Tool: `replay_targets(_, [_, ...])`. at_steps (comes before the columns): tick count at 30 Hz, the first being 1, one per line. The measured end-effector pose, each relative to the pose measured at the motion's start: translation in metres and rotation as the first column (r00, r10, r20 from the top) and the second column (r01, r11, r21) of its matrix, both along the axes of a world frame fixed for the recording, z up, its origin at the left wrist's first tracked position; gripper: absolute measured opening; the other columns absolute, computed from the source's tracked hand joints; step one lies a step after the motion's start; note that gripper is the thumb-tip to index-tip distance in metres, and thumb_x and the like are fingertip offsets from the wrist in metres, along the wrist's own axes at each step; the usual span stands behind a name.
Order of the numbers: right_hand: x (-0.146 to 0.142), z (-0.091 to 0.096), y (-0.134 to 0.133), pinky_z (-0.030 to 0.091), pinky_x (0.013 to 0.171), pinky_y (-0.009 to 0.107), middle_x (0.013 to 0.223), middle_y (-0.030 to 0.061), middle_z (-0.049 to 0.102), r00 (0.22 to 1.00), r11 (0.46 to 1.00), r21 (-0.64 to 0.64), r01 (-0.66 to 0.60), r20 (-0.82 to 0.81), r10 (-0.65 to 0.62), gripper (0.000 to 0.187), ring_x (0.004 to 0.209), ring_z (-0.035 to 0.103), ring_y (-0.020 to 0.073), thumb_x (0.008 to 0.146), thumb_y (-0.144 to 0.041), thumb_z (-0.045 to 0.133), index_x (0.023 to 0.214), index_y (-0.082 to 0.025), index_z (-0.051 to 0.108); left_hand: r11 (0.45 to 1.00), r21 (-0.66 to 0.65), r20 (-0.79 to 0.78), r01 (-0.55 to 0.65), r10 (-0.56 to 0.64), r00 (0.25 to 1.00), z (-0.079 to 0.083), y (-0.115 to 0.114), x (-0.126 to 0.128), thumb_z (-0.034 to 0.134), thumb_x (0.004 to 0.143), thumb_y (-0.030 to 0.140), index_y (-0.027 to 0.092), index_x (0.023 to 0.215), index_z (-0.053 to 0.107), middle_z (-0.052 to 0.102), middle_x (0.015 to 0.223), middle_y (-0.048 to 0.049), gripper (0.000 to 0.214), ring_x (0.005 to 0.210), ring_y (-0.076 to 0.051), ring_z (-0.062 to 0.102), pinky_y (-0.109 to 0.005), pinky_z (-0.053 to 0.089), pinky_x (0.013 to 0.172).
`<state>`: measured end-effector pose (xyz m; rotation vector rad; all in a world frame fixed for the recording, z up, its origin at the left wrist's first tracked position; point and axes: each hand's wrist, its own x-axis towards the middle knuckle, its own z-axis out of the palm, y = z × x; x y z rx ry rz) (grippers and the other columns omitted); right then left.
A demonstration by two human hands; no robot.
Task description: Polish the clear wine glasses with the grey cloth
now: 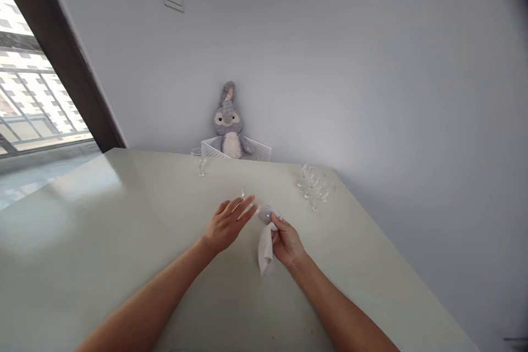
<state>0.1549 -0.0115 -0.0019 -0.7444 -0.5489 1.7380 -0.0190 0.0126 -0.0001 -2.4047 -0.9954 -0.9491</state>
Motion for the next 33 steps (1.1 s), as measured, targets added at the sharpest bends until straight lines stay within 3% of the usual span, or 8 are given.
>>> replay_targets(3, [-0.002, -0.003, -0.004, 0.044, 0.046, 0.020, 0.057, -0.0022, 0.060, 0.996, 0.997, -0.010, -0.071, 0.059, 0.072, 0.025, 0.046, 0.054, 0.0099, 0.069, -0.033, 0.067, 0.087, -0.017, 0.059, 0.998, -0.059, -0.084, -0.023, 0.018, 0.996, 0.008, 0.004, -0.004, 0.042, 0.085, 0.016, 0.023, 0.123, 0.046, 0.059, 0.112, -0.0085, 0.038, 0.112, -0.021, 0.048, -0.047, 0.019, 0.105])
replay_targets(7, [0.000, -0.002, -0.011, 0.042, 0.048, 0.023, 0.054, -0.0027, 0.055, 0.831, 0.944, 0.218, -0.247, 0.549, 0.090, 0.023, 0.048, 0.052, 0.0115, 0.070, -0.036, 0.064, 0.079, -0.016, 0.060, 0.945, -0.322, -0.093, 0.052, -0.087, 0.992, 0.014, 0.006, -0.014, 0.044, 0.086, 0.026, 0.021, 0.117, 0.049, 0.065, 0.081, -0.0026, 0.031, 0.080, -0.016, 0.059, -0.043, 0.025, 0.101])
replay_targets(11, [0.009, 0.005, -0.011, 0.038, 0.051, 0.020, 0.057, -0.0034, 0.053, 0.550, 0.817, 0.399, -0.416, 0.826, -0.123, 0.015, 0.056, 0.048, 0.0104, 0.066, -0.028, 0.066, 0.060, -0.016, 0.059, 0.709, -0.678, 0.047, 0.193, -0.220, 0.974, 0.019, 0.006, -0.024, 0.051, 0.081, 0.036, 0.025, 0.099, 0.060, 0.064, 0.069, 0.0011, 0.024, 0.065, -0.015, 0.058, -0.030, 0.040, 0.078])
replay_targets(15, [0.009, 0.001, -0.006, 0.040, 0.045, 0.021, 0.051, -0.0043, 0.051, 0.724, 0.907, 0.269, -0.324, 0.688, 0.055, 0.020, 0.047, 0.046, 0.0091, 0.064, -0.034, 0.068, 0.061, -0.016, 0.060, 0.545, -0.758, 0.411, 0.359, -0.030, 0.911, 0.020, 0.009, -0.023, 0.059, 0.073, 0.038, 0.027, 0.100, 0.063, 0.067, 0.089, -0.0013, 0.029, 0.083, -0.019, 0.060, -0.026, 0.041, 0.072])
replay_targets(19, [0.003, -0.006, -0.001, 0.045, 0.046, 0.024, 0.057, -0.0021, 0.059, 0.972, 0.993, 0.115, -0.033, 0.233, 0.005, 0.025, 0.045, 0.051, 0.0110, 0.065, -0.039, 0.069, 0.079, -0.018, 0.063, 0.607, -0.491, 0.871, 0.625, 0.327, 0.366, 0.017, 0.017, -0.017, 0.056, 0.076, 0.042, 0.024, 0.123, 0.045, 0.055, 0.120, -0.0090, 0.052, 0.109, -0.022, 0.051, -0.035, 0.040, 0.088])
replay_targets(21, [0.000, -0.006, -0.001, 0.047, 0.051, 0.023, 0.065, -0.0013, 0.064, 0.993, 0.995, 0.084, 0.060, 0.094, -0.068, 0.022, 0.052, 0.056, 0.0112, 0.068, -0.037, 0.068, 0.082, -0.021, 0.062, 0.523, -0.361, 0.909, 0.772, 0.382, 0.166, 0.015, 0.017, -0.014, 0.058, 0.076, 0.041, 0.023, 0.128, 0.037, 0.052, 0.123, -0.0116, 0.059, 0.110, -0.022, 0.051, -0.039, 0.038, 0.093])
replay_targets(26, [-0.011, -0.006, -0.009, 0.046, 0.053, 0.021, 0.071, -0.0012, 0.066, 0.998, 1.000, 0.031, 0.006, 0.060, -0.008, 0.022, 0.055, 0.056, 0.0107, 0.070, -0.038, 0.066, 0.085, -0.021, 0.062, 0.206, -0.222, 0.906, 0.953, 0.404, 0.123, 0.011, 0.006, -0.001, 0.065, 0.073, 0.025, 0.021, 0.123, 0.044, 0.061, 0.112, -0.0097, 0.054, 0.110, -0.022, 0.051, -0.041, 0.033, 0.098])
replay_targets(33, [-0.021, -0.012, -0.023, 0.044, 0.049, 0.023, 0.059, -0.0043, 0.054, 0.955, 0.984, 0.145, -0.101, 0.292, 0.055, 0.029, 0.048, 0.048, 0.0102, 0.074, -0.043, 0.061, 0.092, -0.020, 0.057, 0.210, -0.232, 0.856, 0.950, 0.508, 0.097, 0.002, 0.005, 0.003, 0.061, 0.076, 0.026, 0.018, 0.098, 0.060, 0.065, 0.095, -0.0056, 0.024, 0.097, -0.016, 0.057, -0.029, 0.042, 0.086])
